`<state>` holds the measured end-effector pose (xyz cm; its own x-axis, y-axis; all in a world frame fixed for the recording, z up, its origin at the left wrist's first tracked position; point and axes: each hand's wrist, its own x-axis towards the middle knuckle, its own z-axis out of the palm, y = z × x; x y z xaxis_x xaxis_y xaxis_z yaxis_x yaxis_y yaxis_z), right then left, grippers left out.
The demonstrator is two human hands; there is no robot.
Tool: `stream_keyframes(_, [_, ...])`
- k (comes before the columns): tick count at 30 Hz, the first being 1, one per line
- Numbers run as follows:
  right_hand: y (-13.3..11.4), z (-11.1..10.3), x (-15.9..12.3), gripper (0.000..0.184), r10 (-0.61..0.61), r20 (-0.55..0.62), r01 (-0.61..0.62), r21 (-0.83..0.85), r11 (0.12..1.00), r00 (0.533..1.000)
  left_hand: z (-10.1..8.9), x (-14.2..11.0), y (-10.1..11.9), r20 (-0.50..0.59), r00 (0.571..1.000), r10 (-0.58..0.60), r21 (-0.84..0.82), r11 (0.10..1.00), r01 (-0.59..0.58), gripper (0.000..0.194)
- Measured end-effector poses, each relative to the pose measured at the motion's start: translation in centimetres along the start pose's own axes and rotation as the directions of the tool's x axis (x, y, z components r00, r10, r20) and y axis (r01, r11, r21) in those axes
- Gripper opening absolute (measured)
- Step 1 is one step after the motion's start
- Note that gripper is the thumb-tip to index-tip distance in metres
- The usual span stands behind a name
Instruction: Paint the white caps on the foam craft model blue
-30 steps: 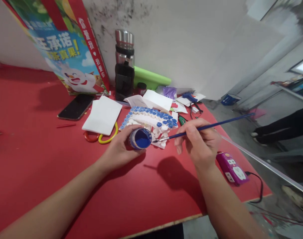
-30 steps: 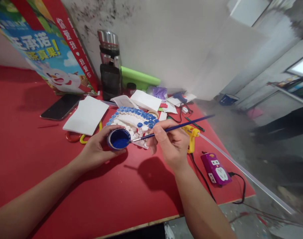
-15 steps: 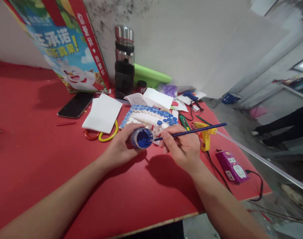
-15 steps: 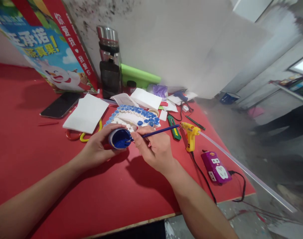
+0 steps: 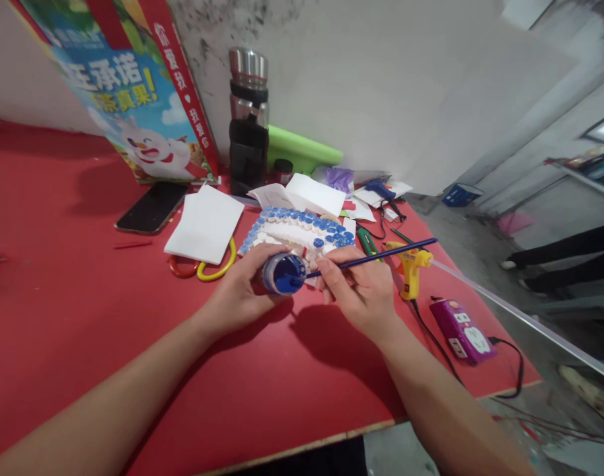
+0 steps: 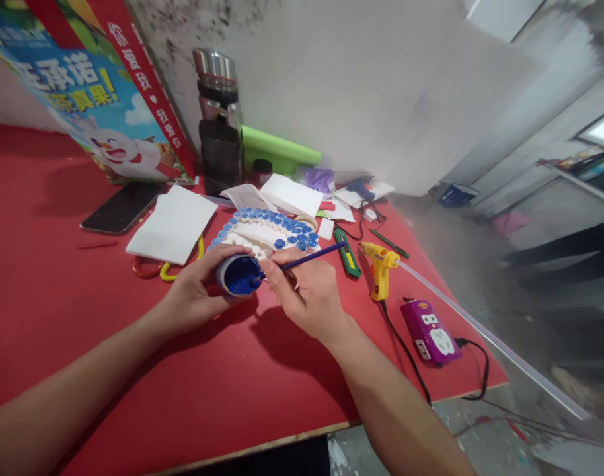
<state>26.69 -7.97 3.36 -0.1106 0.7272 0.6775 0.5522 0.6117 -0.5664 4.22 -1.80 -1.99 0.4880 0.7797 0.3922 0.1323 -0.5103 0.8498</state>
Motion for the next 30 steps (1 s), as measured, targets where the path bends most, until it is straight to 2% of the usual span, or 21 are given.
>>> stream_keyframes(5, [0.0, 0.1, -0.1, 0.016, 0.005, 0.003, -0.005, 0.005, 1.0, 1.0, 0.0, 0.0, 0.0, -0.002, 1.0, -0.005, 0.009, 1.0, 0.005, 0.058])
stream_keyframes(11, [-0.3, -0.5, -0.2, 0.016, 0.04, -0.082, -0.036, 0.049, 0.998, 0.996, 0.0, 0.0, -0.2, -0.017, 1.0, 0.002, 0.006, 1.0, -0.002, 0.059])
stream_keyframes(16, [-0.2, -0.8, 0.0, 0.021, 0.07, -0.1, -0.066, 0.047, 0.997, 0.993, -0.1, 0.1, -0.1, -0.024, 1.0, -0.018, 0.031, 0.999, 0.019, 0.059])
stream_keyframes(24, [-0.2, -1.2, 0.2, 0.025, 0.021, -0.082, -0.025, -0.054, 0.998, 0.996, -0.1, 0.1, -0.1, -0.034, 0.999, -0.027, 0.021, 0.999, 0.028, 0.059])
stream_keyframes(30, [-0.3, -1.1, 0.2, 0.02, 0.002, -0.114, -0.004, -0.012, 1.0, 0.994, -0.1, 0.2, -0.1, -0.042, 0.999, -0.025, 0.018, 0.999, 0.026, 0.058])
